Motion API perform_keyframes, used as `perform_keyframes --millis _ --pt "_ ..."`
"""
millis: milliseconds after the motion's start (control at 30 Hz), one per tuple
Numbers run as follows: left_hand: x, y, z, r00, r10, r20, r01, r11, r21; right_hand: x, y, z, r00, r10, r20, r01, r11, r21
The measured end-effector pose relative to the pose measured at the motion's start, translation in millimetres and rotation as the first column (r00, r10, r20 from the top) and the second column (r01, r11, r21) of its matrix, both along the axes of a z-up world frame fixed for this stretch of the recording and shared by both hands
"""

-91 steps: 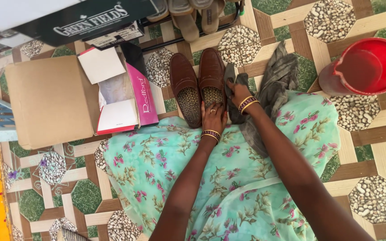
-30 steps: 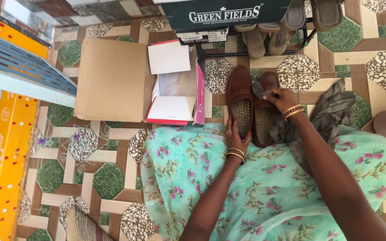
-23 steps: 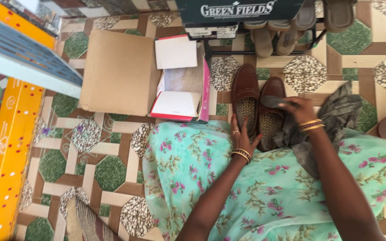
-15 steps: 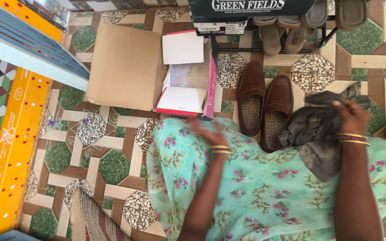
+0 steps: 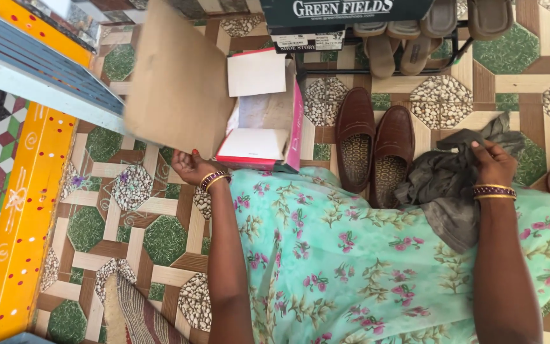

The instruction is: The person sits on the floor and wipes a pair of brown leather shoes with a dark cloth. They alternate between the left and right shoe, rubbing the uppers and sides repeatedly. Shoe boxes and other footwear are visible nearby.

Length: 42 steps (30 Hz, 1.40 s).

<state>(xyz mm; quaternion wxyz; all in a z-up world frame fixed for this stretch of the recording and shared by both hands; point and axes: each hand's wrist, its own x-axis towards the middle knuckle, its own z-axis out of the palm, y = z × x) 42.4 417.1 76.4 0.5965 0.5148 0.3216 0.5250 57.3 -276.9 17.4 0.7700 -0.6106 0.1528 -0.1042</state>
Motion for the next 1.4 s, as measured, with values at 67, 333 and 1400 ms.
perform_keyframes --millis 67,333,1400 --pt "-5 -6 2 0.995 0.002 -0.096 0.01 0.992 0.122 1 1 -1 1.0 -0.011 -0.008 0.011 1.0 -0.025" --pt "-47 -27 14 0.86 0.234 -0.454 0.332 0.421 0.844 -5 13 17 0.999 0.022 -0.036 -0.023 0.999 -0.046" --pt "-68 5 60 0.615 0.228 -0.755 0.722 0.221 0.656 -1 9 7 0.999 -0.025 0.022 0.025 0.999 0.029"
